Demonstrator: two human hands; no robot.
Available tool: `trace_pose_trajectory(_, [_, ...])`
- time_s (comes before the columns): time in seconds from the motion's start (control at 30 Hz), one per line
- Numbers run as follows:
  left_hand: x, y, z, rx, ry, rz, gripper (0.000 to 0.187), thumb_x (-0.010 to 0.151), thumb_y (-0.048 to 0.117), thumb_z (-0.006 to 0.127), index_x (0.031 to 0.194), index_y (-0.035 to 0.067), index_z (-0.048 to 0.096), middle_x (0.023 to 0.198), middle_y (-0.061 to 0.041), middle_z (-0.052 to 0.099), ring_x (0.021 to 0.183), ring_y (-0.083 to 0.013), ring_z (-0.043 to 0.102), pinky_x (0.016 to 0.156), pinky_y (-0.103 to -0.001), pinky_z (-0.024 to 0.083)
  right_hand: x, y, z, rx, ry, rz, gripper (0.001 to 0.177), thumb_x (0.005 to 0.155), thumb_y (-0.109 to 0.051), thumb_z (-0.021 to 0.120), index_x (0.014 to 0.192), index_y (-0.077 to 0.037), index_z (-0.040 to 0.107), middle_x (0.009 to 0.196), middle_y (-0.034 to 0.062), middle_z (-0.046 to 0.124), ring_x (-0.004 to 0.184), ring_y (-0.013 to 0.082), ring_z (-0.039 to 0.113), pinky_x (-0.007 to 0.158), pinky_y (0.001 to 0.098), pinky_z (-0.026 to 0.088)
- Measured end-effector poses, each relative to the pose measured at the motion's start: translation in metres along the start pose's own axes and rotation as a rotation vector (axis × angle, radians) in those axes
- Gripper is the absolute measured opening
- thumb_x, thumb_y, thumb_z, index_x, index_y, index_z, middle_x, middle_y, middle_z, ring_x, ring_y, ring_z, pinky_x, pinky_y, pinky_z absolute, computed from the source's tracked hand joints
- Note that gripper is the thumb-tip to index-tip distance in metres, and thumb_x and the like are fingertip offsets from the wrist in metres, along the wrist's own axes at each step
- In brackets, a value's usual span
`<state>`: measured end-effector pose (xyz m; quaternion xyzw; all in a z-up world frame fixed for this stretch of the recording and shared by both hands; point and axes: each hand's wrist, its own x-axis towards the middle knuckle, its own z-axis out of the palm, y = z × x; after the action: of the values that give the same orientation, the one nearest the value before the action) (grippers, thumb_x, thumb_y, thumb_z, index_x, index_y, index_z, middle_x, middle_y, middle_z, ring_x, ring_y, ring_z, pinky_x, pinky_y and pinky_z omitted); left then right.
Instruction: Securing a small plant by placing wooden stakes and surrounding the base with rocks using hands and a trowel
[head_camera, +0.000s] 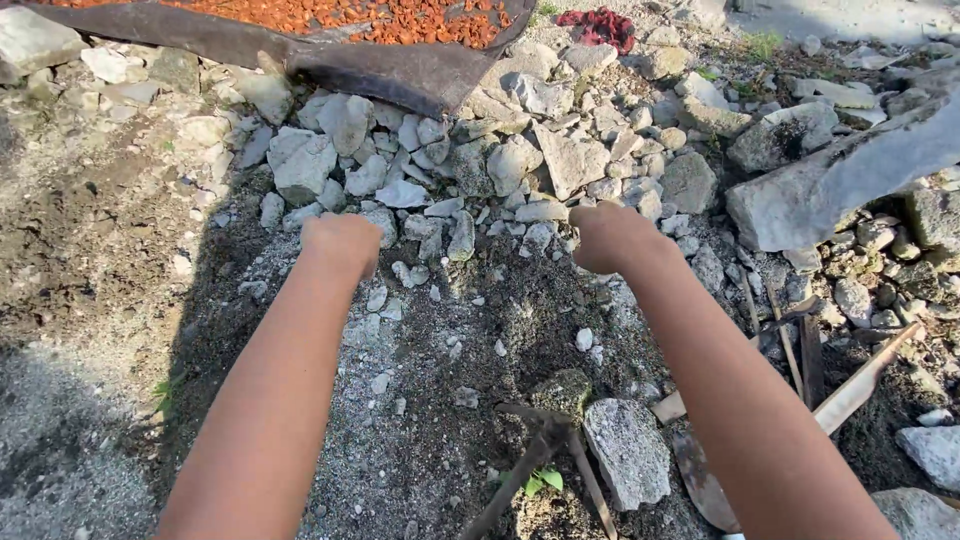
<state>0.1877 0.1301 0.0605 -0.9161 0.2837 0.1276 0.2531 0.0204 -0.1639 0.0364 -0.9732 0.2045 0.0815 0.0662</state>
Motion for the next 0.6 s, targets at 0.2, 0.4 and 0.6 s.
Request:
trace_pose_trajectory(0.2, [0.074,-0.078,0.015,-0.134,-0.041,-0.047,0.056,0.096,0.016,0.068,0.148,0.033,0.053,0.14,-0.01,0.064,0.131,-0.0396,0.058,0.11,-0.067,0.045,0.077,-0.115,-0.02,-0.047,-0.064,0.113,0.057,0.085,-0.027,0.069,0.141,-0.015,0.062,0.127,0.0266,0.067,0.114,0.0483,0.068,0.095,0.0613,0.055])
trace_pose_trajectory(0.4, [0.18,-0.118,0.057,-0.328,-0.16,0.077,0.105,0.085,0.017,0.086,0.162,0.044,0.02,0.161,-0.021,0.036,0.138,-0.051,0.046,0.107,-0.073,0.044,0.153,-0.2,0.047,0.219,-0.094,0.212,0.066,0.095,-0.029,0.067,0.156,-0.032,0.042,0.141,0.0293,0.048,0.123,0.0546,0.059,0.101,0.0611,0.053])
trace_pose_trajectory(0.6, [0.262,-0.074,0.127,-0.376,-0.099,0.424,0.15,0.063,0.023,0.101,0.161,0.046,-0.01,0.17,-0.023,0.0,0.148,-0.0611,0.015,0.109,-0.082,0.03,0.204,-0.207,0.134,0.125,-0.214,0.373,0.075,0.086,-0.057,0.073,0.151,-0.052,0.035,0.161,0.0087,0.028,0.147,0.0421,0.034,0.105,0.0754,0.039])
